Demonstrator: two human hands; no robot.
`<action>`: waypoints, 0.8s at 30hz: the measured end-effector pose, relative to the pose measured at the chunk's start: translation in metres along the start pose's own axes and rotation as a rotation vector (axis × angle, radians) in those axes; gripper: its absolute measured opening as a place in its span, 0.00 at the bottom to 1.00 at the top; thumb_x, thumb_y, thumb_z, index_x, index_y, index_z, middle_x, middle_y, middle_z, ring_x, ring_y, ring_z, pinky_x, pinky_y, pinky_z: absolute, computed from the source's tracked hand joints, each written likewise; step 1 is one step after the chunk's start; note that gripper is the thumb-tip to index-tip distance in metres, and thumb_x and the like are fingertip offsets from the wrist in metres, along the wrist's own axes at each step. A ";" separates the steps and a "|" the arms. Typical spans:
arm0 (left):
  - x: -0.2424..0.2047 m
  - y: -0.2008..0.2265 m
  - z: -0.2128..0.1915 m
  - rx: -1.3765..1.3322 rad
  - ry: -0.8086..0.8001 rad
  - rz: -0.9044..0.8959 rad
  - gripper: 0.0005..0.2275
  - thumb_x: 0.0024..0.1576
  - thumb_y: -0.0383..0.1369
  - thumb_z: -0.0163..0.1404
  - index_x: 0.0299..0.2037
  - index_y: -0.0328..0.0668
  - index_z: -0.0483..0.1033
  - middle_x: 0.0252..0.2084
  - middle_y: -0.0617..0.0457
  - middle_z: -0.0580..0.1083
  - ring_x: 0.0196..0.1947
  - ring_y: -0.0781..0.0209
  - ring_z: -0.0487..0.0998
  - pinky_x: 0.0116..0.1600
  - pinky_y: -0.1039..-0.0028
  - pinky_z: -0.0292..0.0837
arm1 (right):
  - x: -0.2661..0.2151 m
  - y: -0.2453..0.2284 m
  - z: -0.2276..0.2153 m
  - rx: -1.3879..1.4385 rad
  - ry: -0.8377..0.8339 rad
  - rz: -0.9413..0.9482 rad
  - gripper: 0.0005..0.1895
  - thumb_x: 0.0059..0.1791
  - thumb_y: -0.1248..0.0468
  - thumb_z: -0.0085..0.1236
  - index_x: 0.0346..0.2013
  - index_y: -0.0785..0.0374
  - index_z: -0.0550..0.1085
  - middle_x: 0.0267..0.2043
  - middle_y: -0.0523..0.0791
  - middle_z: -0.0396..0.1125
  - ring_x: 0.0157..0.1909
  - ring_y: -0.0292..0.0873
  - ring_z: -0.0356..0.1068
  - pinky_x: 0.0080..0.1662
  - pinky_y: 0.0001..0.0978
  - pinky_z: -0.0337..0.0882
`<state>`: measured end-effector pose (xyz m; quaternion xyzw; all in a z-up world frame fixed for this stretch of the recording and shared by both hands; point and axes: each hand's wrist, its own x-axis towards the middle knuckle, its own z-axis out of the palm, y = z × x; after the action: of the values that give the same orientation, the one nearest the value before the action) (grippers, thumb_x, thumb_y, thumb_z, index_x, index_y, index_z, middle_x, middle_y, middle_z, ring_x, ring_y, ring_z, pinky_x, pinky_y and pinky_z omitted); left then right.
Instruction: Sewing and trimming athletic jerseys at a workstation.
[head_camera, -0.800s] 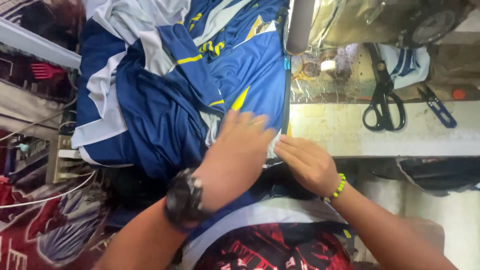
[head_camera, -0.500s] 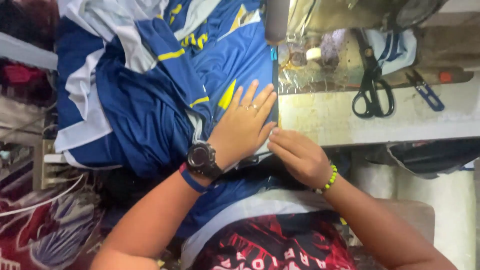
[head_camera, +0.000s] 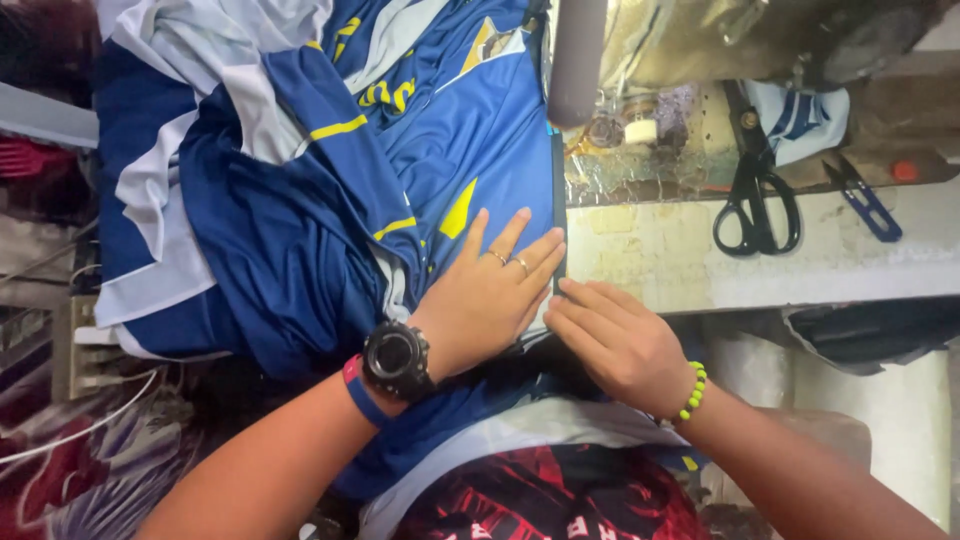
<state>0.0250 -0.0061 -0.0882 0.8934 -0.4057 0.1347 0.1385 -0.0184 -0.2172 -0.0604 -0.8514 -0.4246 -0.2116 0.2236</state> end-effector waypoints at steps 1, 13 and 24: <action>0.002 -0.002 -0.001 -0.002 -0.001 -0.002 0.21 0.64 0.36 0.43 0.68 0.42 0.67 0.69 0.49 0.69 0.70 0.38 0.66 0.69 0.35 0.56 | 0.001 0.003 0.002 0.002 -0.003 0.001 0.13 0.56 0.67 0.46 0.46 0.67 0.79 0.46 0.51 0.74 0.54 0.54 0.76 0.56 0.46 0.75; 0.037 -0.032 0.000 -0.024 -0.021 -0.054 0.23 0.62 0.35 0.43 0.68 0.43 0.67 0.67 0.49 0.69 0.71 0.34 0.63 0.68 0.30 0.52 | 0.028 0.048 0.015 -0.033 -0.025 0.011 0.11 0.56 0.65 0.48 0.43 0.67 0.78 0.42 0.49 0.73 0.53 0.54 0.75 0.55 0.47 0.74; 0.048 -0.066 0.024 0.027 0.038 0.002 0.17 0.61 0.31 0.45 0.60 0.45 0.73 0.63 0.49 0.71 0.69 0.40 0.65 0.67 0.33 0.55 | 0.043 0.076 0.032 -0.082 0.052 0.031 0.10 0.58 0.64 0.49 0.42 0.64 0.79 0.39 0.45 0.73 0.51 0.49 0.76 0.53 0.43 0.74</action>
<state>0.1084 -0.0055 -0.1023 0.8920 -0.4022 0.1570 0.1340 0.0727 -0.2130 -0.0782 -0.8606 -0.3963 -0.2472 0.2029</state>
